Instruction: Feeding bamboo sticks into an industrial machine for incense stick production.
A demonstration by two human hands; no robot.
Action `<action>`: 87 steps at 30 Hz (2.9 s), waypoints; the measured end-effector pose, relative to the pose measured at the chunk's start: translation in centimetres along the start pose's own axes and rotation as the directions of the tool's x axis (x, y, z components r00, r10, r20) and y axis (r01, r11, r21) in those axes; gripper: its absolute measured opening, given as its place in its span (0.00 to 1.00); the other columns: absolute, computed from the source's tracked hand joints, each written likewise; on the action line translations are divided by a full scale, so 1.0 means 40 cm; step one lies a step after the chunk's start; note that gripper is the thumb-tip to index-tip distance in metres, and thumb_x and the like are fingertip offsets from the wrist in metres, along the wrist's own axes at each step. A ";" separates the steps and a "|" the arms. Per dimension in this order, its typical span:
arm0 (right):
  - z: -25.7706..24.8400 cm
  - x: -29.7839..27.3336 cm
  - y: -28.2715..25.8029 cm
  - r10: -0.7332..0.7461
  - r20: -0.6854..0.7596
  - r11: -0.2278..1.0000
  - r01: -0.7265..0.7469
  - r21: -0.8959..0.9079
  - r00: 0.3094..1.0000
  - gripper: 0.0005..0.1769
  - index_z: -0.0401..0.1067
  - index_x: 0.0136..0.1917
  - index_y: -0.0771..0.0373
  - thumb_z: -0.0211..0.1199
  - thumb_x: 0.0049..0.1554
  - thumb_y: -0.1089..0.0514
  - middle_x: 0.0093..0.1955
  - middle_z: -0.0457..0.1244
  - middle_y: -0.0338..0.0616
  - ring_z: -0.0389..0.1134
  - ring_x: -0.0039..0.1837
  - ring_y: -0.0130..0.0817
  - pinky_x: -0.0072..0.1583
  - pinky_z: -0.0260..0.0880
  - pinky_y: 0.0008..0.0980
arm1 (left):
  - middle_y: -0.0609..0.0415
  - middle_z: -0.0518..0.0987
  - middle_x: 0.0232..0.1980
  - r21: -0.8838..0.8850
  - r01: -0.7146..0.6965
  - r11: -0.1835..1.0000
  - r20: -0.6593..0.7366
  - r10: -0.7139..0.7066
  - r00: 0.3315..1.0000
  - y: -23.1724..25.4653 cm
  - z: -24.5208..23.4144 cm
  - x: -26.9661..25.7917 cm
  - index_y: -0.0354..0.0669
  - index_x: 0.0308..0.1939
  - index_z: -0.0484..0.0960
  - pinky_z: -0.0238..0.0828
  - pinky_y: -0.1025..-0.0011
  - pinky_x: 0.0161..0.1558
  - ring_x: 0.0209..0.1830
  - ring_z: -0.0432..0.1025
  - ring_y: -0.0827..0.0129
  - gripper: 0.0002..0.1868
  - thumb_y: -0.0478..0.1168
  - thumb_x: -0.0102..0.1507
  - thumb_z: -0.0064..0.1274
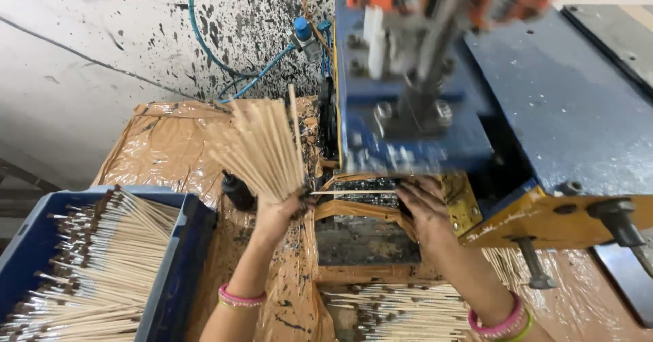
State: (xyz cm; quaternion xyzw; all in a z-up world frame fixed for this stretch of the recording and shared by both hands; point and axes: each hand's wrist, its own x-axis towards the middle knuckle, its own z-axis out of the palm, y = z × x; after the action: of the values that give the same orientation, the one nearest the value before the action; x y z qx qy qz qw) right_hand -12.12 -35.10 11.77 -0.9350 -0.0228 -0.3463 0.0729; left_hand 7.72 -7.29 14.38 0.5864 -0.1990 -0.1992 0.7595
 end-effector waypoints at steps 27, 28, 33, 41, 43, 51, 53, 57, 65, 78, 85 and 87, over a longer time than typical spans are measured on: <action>-0.287 -0.133 -0.132 0.462 -0.156 0.847 -0.383 0.369 0.873 0.24 0.72 0.60 0.67 0.60 0.48 0.68 0.51 0.68 0.50 0.71 0.49 0.44 0.49 0.73 0.34 | 0.53 0.86 0.35 0.455 0.199 0.868 0.002 -0.225 0.974 -0.116 -0.057 -0.316 0.42 0.44 0.81 0.76 0.71 0.28 0.29 0.76 0.68 0.07 0.34 0.63 0.51; -0.274 -0.125 -0.157 0.448 0.059 0.650 -0.370 0.664 0.892 0.27 0.72 0.63 0.65 0.59 0.49 0.69 0.48 0.69 0.44 0.72 0.46 0.35 0.48 0.75 0.30 | 0.50 0.87 0.40 0.338 0.136 0.931 0.284 -0.239 0.928 -0.039 -0.001 -0.324 0.38 0.50 0.80 0.81 0.69 0.35 0.34 0.79 0.66 0.14 0.35 0.60 0.57; -0.260 -0.047 -0.182 0.361 0.341 0.258 -0.445 0.858 0.868 0.18 0.75 0.63 0.68 0.62 0.59 0.70 0.39 0.68 0.38 0.61 0.36 0.19 0.40 0.62 0.20 | 0.52 0.86 0.45 0.321 -0.648 0.691 0.678 0.310 0.666 0.010 0.007 -0.285 0.39 0.56 0.79 0.79 0.69 0.44 0.38 0.81 0.65 0.24 0.41 0.57 0.64; -0.110 0.114 -0.095 -0.173 -0.280 0.869 0.280 0.407 0.944 0.18 0.75 0.58 0.58 0.63 0.56 0.70 0.55 0.73 0.44 0.67 0.60 0.37 0.63 0.65 0.36 | 0.45 0.82 0.38 0.050 0.191 0.980 -0.198 -0.178 0.964 0.106 0.010 -0.088 0.33 0.48 0.76 0.82 0.60 0.31 0.30 0.79 0.59 0.11 0.35 0.63 0.50; -0.097 0.113 -0.087 -0.161 -0.157 0.948 0.197 0.249 0.974 0.22 0.77 0.57 0.60 0.64 0.48 0.67 0.56 0.71 0.46 0.68 0.60 0.46 0.63 0.65 0.41 | 0.45 0.82 0.36 -0.015 0.111 0.994 -0.093 -0.111 0.989 0.073 0.023 -0.056 0.31 0.46 0.77 0.82 0.61 0.32 0.30 0.79 0.60 0.11 0.34 0.61 0.51; 0.091 -0.146 0.105 0.290 0.157 0.945 -0.308 0.108 0.944 0.11 0.78 0.50 0.62 0.58 0.56 0.65 0.44 0.68 0.50 0.69 0.46 0.43 0.52 0.68 0.44 | 0.46 0.80 0.32 -0.266 0.123 0.956 0.030 -0.119 0.992 0.006 0.048 -0.007 0.30 0.44 0.78 0.76 0.66 0.30 0.28 0.77 0.62 0.08 0.30 0.61 0.53; 0.093 -0.182 0.086 0.234 0.084 0.971 -0.236 0.027 0.969 0.11 0.78 0.51 0.61 0.59 0.55 0.64 0.44 0.68 0.52 0.69 0.47 0.45 0.53 0.68 0.45 | 0.45 0.79 0.32 -0.266 0.117 0.957 -0.008 -0.123 0.992 0.019 0.054 -0.016 0.30 0.45 0.78 0.76 0.65 0.30 0.29 0.76 0.62 0.08 0.31 0.63 0.53; -0.150 -0.035 -0.090 0.108 -0.033 0.981 -0.112 -0.157 0.994 0.13 0.78 0.53 0.61 0.60 0.54 0.62 0.45 0.69 0.54 0.69 0.47 0.49 0.53 0.68 0.46 | 0.45 0.82 0.38 -0.225 -0.009 0.974 0.063 0.024 0.998 0.032 0.043 -0.060 0.30 0.47 0.76 0.77 0.67 0.34 0.34 0.78 0.62 0.10 0.30 0.61 0.51; -0.274 -0.242 0.000 0.503 -0.289 0.864 -0.485 0.137 0.814 0.10 0.73 0.52 0.64 0.64 0.56 0.62 0.49 0.69 0.54 0.72 0.50 0.46 0.52 0.71 0.39 | 0.46 0.83 0.43 0.060 -0.001 0.998 -0.247 0.015 0.969 -0.131 -0.116 -0.257 0.31 0.45 0.82 0.77 0.73 0.35 0.33 0.77 0.67 0.08 0.30 0.64 0.52; -0.208 -0.119 -0.137 0.353 0.312 0.321 -0.428 0.845 0.882 0.21 0.75 0.61 0.63 0.66 0.55 0.73 0.48 0.72 0.43 0.65 0.35 0.26 0.33 0.61 0.24 | 0.34 0.80 0.57 0.095 -0.090 0.991 0.532 0.026 0.847 -0.076 -0.031 -0.277 0.42 0.64 0.77 0.71 0.52 0.51 0.51 0.76 0.44 0.31 0.52 0.60 0.61; -0.147 0.065 -0.100 0.026 0.048 0.765 -0.051 0.642 0.998 0.20 0.77 0.59 0.57 0.65 0.54 0.70 0.55 0.70 0.42 0.69 0.58 0.34 0.59 0.70 0.31 | 0.39 0.84 0.39 0.187 -0.089 0.978 0.234 0.044 0.971 0.032 -0.093 -0.114 0.30 0.46 0.85 0.77 0.66 0.31 0.33 0.80 0.58 0.12 0.31 0.60 0.55; -0.102 0.104 -0.091 -0.114 -0.115 0.933 0.146 0.328 0.987 0.24 0.79 0.60 0.55 0.67 0.51 0.69 0.56 0.72 0.40 0.68 0.58 0.37 0.60 0.67 0.36 | 0.42 0.85 0.38 0.263 -0.129 0.956 0.179 0.083 0.980 0.072 -0.046 -0.065 0.30 0.45 0.85 0.77 0.66 0.32 0.33 0.80 0.60 0.14 0.29 0.57 0.53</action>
State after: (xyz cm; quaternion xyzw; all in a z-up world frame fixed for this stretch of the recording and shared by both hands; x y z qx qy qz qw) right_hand -11.93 -32.16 17.98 -0.8881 -0.1396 -0.3849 0.2090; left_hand 6.72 -3.74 16.56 0.6552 -0.3185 -0.1768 0.6618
